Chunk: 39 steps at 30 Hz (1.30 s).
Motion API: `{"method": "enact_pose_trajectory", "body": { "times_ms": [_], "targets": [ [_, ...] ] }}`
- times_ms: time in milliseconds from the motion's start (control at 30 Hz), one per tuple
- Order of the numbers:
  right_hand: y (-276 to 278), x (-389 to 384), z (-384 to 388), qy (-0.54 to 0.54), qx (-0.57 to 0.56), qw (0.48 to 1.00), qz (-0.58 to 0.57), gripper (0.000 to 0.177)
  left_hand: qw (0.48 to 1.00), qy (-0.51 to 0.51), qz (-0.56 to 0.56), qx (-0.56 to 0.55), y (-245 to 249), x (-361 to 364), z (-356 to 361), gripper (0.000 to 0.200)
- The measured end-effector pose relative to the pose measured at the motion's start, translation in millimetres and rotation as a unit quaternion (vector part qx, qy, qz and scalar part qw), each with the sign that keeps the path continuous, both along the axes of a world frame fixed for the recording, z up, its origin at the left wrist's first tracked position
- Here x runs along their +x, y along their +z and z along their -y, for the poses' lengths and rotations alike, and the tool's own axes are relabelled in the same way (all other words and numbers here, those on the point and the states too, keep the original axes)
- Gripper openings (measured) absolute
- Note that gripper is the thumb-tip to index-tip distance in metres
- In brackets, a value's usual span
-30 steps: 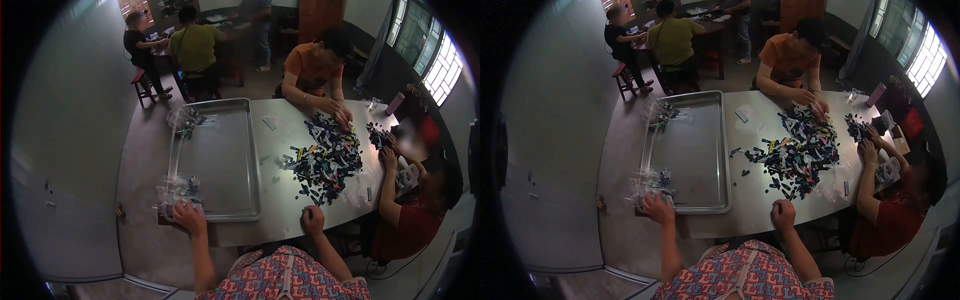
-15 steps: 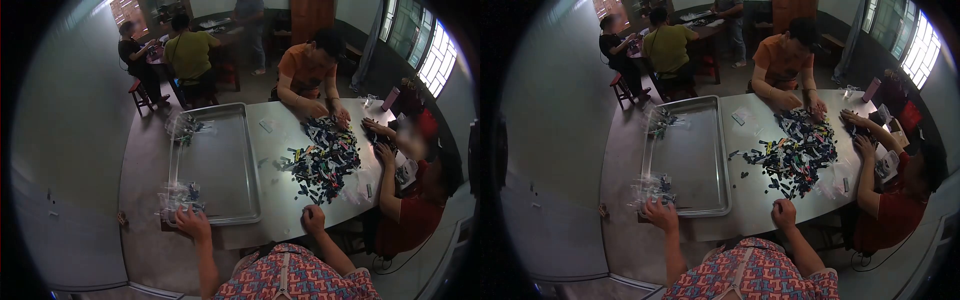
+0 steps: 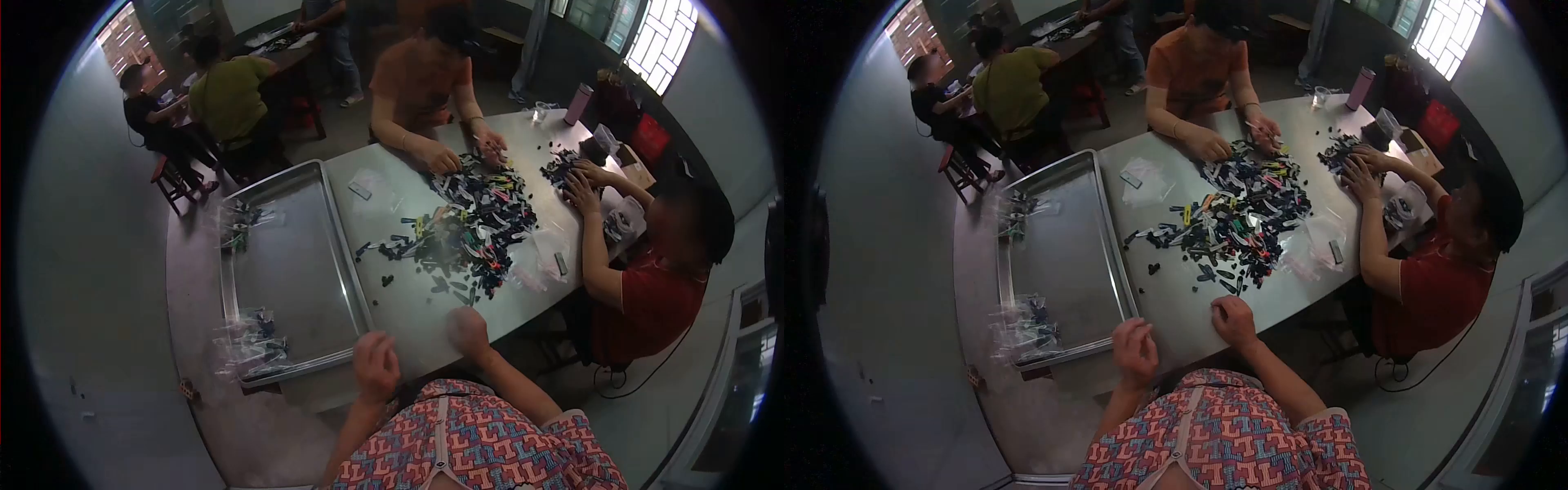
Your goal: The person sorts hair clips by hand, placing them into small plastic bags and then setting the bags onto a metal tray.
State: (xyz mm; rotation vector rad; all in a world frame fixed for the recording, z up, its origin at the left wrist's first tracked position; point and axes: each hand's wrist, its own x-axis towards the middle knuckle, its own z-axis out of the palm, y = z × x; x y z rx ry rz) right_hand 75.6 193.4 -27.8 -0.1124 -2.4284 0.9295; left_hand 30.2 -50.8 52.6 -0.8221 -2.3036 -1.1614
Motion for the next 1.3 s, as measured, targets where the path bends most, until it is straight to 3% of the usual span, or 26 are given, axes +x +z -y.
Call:
{"method": "enact_pose_trajectory", "body": {
  "times_ms": [33,100,133,200,300,333,400,433,500,667,733,900,967,1200,1267,1300],
  "targets": [
    [-2.5,0.3,-0.4,-0.008,-0.001,1.0,0.001,0.007,1.0,-0.008,0.001,-0.001,-2.0,2.1,-12.8,0.026],
    [-6.0,1.0,-3.4,0.003,0.001,1.0,0.004,0.009,0.99,-0.126,0.055,-0.015,-8.2,5.5,-34.6,0.023],
    [-3.1,2.2,-6.3,-0.001,0.001,1.0,0.004,0.009,0.99,-0.131,0.056,-0.015,-12.4,5.8,-42.7,0.023],
    [3.5,7.5,-12.0,0.019,-0.138,0.985,0.103,0.013,0.984,-0.137,0.105,-0.04,-22.5,7.5,-55.4,0.021],
    [27.8,20.0,-50.4,0.046,-0.165,0.975,0.142,0.017,0.98,-0.132,0.136,-0.053,-34.7,3.2,-68.0,0.018],
    [48.0,23.7,-65.8,0.025,-0.148,0.984,0.094,0.016,0.98,-0.138,0.136,-0.054,-42.0,1.5,-71.6,0.018],
    [69.5,20.6,-106.3,-0.087,-0.221,0.957,0.168,0.02,0.977,-0.097,0.189,-0.024,-61.8,2.1,-74.1,0.016],
    [60.5,17.4,-135.3,-0.113,-0.172,0.969,0.134,0.019,0.977,-0.097,0.189,-0.024,-72.8,3.2,-74.1,0.016],
    [43.3,9.8,-191.2,-0.166,-0.094,0.976,0.101,0.018,0.955,-0.026,0.294,0.03,-91.9,8.3,-72.8,0.015],
    [12.3,-13.7,-273.0,-0.272,0.053,0.954,0.117,0.019,0.978,-0.011,0.206,0.016,-100.3,16.6,-76.7,0.014],
    [12.9,-17.5,-269.8,-0.344,0.208,0.906,0.129,0.022,0.982,-0.002,0.19,0.014,-94.8,17.2,-78.4,0.014],
    [4.3,-16.2,-267.4,-0.32,0.201,0.903,0.207,0.024,0.982,0.015,0.19,-0.008,-91.9,19.7,-80.6,0.013],
    [0.4,-14.7,-270.6,-0.33,0.147,0.921,0.147,0.018,0.984,0.02,0.178,-0.007,-94.0,18.8,-80.3,0.013],
    [6.1,-12.2,-293.7,-0.305,0.006,0.942,0.137,0.016,0.981,0.022,0.193,0.002,-85.6,19.2,-85.0,0.012],
    [1.1,-14.2,-299.8,-0.239,-0.099,0.965,0.031,0.017,0.982,0.021,0.185,-0.007,-90.6,19.8,-84.1,0.012],
    [8.5,-13.7,-294.7,-0.239,-0.101,0.965,0.031,0.017,0.984,0.02,0.174,-0.014,-91.2,17.7,-83.0,0.012]
  ]
}}
